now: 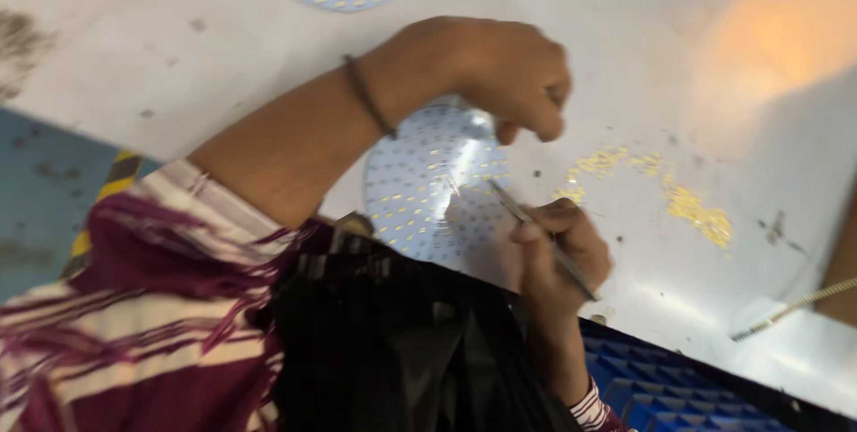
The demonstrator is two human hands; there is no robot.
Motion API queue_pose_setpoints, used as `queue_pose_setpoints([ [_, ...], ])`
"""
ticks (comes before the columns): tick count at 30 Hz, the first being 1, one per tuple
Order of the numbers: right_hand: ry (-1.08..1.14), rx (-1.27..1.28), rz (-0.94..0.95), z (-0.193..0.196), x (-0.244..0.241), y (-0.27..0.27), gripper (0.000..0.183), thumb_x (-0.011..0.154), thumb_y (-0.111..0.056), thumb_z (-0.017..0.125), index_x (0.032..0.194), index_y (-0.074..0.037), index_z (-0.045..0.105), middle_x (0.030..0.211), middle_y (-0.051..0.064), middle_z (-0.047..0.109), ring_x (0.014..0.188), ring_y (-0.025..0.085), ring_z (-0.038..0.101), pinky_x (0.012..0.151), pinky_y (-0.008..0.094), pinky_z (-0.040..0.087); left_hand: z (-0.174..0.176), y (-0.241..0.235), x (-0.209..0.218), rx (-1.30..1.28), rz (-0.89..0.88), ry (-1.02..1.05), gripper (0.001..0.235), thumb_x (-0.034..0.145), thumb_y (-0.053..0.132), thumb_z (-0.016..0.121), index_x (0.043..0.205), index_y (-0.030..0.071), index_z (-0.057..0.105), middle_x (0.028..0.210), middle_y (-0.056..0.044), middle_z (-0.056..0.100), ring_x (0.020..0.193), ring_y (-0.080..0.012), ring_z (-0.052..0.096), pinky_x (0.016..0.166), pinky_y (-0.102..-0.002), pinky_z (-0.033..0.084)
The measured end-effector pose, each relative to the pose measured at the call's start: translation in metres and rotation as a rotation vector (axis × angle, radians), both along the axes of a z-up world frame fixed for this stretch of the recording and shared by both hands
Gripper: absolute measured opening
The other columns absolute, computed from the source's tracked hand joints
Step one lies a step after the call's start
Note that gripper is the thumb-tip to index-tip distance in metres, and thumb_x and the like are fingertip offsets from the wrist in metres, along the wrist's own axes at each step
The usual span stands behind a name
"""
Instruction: The person uses tweezers to pick up small yellow LED components from a pile on the table and places them into designated spots on a circular LED board. The person repeats this process, filling the board with LEDs.
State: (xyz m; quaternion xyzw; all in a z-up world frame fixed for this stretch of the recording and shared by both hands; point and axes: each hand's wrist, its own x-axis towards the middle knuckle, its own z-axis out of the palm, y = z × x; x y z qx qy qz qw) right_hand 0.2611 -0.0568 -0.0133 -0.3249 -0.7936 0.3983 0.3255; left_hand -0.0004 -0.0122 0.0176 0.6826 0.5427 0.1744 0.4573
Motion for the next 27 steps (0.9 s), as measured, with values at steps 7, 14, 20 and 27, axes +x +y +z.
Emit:
queue_pose_setpoints([
  [7,-0.243,0.361,0.114,0.0,-0.027,-0.014,0.015,0.092,-0.012,0.076,0.092,0.0,0.067,0.079,0.009,0.064,0.071,0.02,0.058,0.066,0.031,0.046,0.004,-0.005,0.0,-0.006,0.054,-0.02,0.039,0.068,0.034,0.063,0.095,0.01,0.076,0.073,-0.002,0.078,0.07,-0.0164,0.074,0.06,-0.039,0.054],
  [14,-0.272,0.337,0.055,-0.004,-0.03,-0.03,0.016,0.093,-0.011,0.074,0.092,0.001,0.063,0.078,0.01,0.059,0.068,0.02,0.057,0.062,0.031,0.046,0.002,-0.003,0.002,-0.009,0.06,-0.004,0.034,0.067,0.034,0.063,0.09,0.01,0.075,0.072,-0.002,0.077,0.066,-0.0155,0.072,0.056,-0.039,0.053],
  [20,-0.324,0.323,0.041,0.0,-0.04,-0.032,0.015,0.093,-0.011,0.075,0.094,0.001,0.065,0.078,0.011,0.059,0.069,0.022,0.058,0.061,0.033,0.047,0.002,-0.002,0.002,0.022,0.061,0.005,0.03,0.069,0.033,0.062,0.083,0.009,0.074,0.07,-0.003,0.076,0.059,-0.0144,0.07,0.049,-0.038,0.05],
  [27,-0.366,0.397,0.059,0.001,-0.042,-0.031,0.018,0.091,-0.013,0.078,0.093,0.0,0.066,0.077,0.011,0.06,0.07,0.025,0.057,0.062,0.037,0.045,-0.002,0.002,0.003,0.042,0.057,0.012,0.032,0.071,0.032,0.062,0.09,0.011,0.076,0.071,-0.003,0.077,0.062,-0.0149,0.073,0.052,-0.037,0.053],
])
